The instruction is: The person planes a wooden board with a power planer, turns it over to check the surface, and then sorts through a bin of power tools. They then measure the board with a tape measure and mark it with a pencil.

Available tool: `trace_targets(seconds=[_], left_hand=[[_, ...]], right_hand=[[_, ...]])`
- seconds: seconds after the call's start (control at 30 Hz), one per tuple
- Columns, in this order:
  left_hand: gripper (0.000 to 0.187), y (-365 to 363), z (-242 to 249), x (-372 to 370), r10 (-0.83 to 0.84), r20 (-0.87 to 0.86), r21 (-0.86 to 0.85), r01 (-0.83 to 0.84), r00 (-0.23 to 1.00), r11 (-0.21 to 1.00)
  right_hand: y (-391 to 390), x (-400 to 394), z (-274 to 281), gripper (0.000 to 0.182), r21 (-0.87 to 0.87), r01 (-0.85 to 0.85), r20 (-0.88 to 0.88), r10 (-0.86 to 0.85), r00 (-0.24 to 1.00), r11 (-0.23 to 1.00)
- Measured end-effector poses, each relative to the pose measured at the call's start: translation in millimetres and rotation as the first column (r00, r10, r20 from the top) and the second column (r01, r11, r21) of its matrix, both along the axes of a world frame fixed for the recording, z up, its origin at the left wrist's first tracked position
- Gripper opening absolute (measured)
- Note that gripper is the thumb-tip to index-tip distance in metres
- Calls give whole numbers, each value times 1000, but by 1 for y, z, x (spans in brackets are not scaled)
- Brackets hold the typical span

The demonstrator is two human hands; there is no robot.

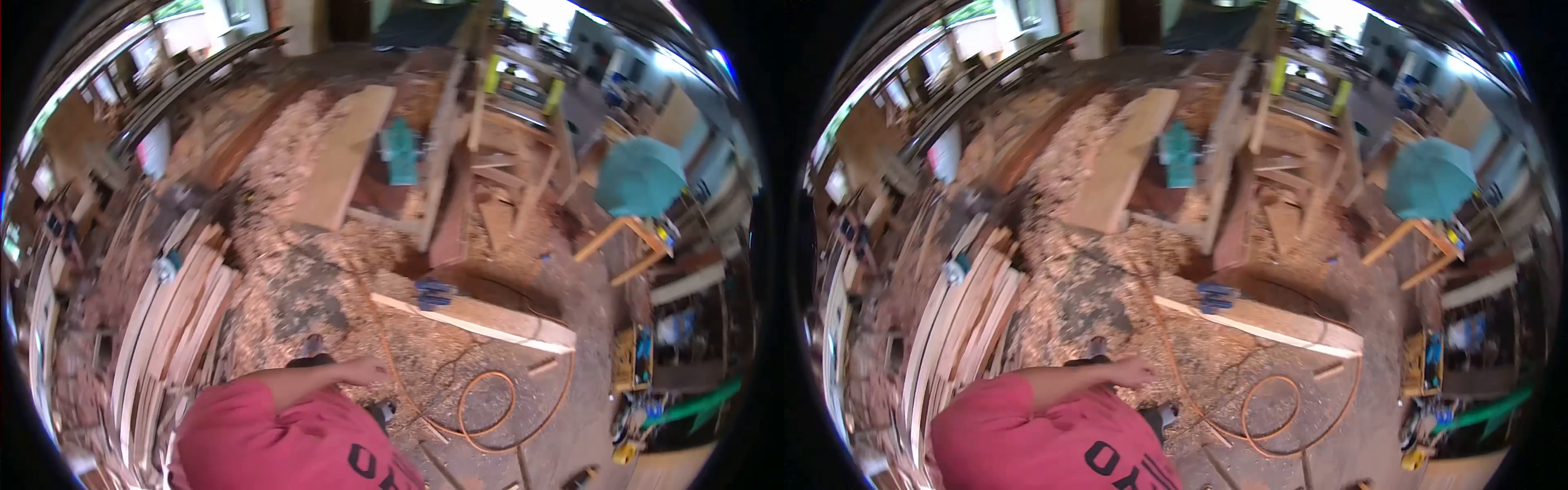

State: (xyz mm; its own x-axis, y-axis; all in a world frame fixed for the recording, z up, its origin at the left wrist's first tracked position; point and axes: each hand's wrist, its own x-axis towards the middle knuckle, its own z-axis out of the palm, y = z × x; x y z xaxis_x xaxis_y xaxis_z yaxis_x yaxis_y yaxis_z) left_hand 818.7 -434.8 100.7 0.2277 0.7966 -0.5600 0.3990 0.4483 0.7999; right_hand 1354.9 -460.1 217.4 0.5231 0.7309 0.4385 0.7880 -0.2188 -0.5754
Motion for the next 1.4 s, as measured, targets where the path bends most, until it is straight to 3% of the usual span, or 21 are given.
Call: trace_targets(seconds=[0.03, 0.07, 0.13, 0.2, 0.27, 0.3, 0.4, 0.43, 0.53, 0.57, 0.63, 0.67, 0.7, 0.93, 1.0, 1.03, 1.13, 1.27, 1.3, 1.37, 1.4], left_hand=[[42, 2, -6, 11, 98, 85, 51, -102, 992, 993], [48, 10, 6, 14, 166, 308, -119, -136, 937, 984], [57, 6, 34, 7, 420, 519, -253, -335, 745, 907], [63, -9, 57, -42, 420, 671, -330, -261, 611, 907], [55, -27, 46, -90, 394, 774, -320, -231, 496, 919], [50, -35, 48, -121, 431, 764, -361, -234, 480, 903], [40, -59, 46, -203, 539, 708, -387, -388, 457, 837], [37, -61, 43, -224, 576, 684, -373, -464, 447, 803], [36, -63, 33, -283, 579, 686, -262, -592, 442, 762], [34, -63, 42, -296, 655, 674, -341, -643, 342, 686], [35, -65, -2, -314, 690, 477, -153, -722, 544, 675], [35, -60, -18, -329, 700, 358, -42, -739, 617, 673], [32, -51, 34, -350, 610, 326, -55, -629, 723, 775], [37, 23, -9, -441, 525, 524, 59, -643, 671, 763], [39, 49, 30, -470, 549, 500, -17, -626, 670, 780], [41, 58, 31, -481, 551, 459, 61, -643, 697, 763], [42, 96, 69, -538, 434, 282, -40, -442, 856, 896], [34, 144, 41, -589, 62, 378, 0, -66, 924, 998], [29, 164, 52, -602, 100, 508, 1, -117, 856, 993], [22, 219, 75, -654, 199, 473, 8, -230, 858, 973], [17, 253, 59, -694, 314, 435, -10, -344, 844, 939]], right_hand=[[8, -45, -6, 17, -26, -135, -103, 131, 986, 991], [15, -95, -20, 17, -54, -308, -256, 285, 924, 950], [26, -209, -19, 16, -47, -606, -582, 471, 663, 794], [23, -335, -4, 9, 89, -764, -806, 497, 321, 639], [22, -423, 1, 6, 85, -901, -825, 537, 176, 426], [20, -457, -10, 9, 118, -899, -870, 480, 111, 422], [37, -539, -11, 12, -110, -968, -695, 679, 237, 226], [43, -567, -7, 33, -159, -968, -328, 914, 237, 194], [46, -652, 29, 57, -234, -969, 31, 997, 70, 75], [46, -675, 31, 64, -264, -964, -66, 997, 39, 20], [48, -716, 30, 79, -302, -949, -259, 966, -14, -94], [53, -731, 22, 80, -305, -948, -260, 965, -8, -90], [59, -742, 9, 80, -308, -947, -262, 965, -8, -91], [127, -810, -26, 82, -242, -970, -503, 852, 148, 26], [148, -834, -18, 81, -231, -972, -558, 811, 177, 53], [162, -848, -13, 77, -173, -985, -610, 787, 87, -25], [185, -880, -20, 73, -172, -985, -625, 775, 94, -19], [191, -893, -12, 73, -114, -993, -643, 759, 101, 36], [188, -886, -14, 73, -196, -977, -612, 768, 189, 84], [179, -867, -7, 71, -358, -913, -798, 445, 407, 193], [167, -850, -26, 70, -402, -879, -728, 493, 477, 256]])
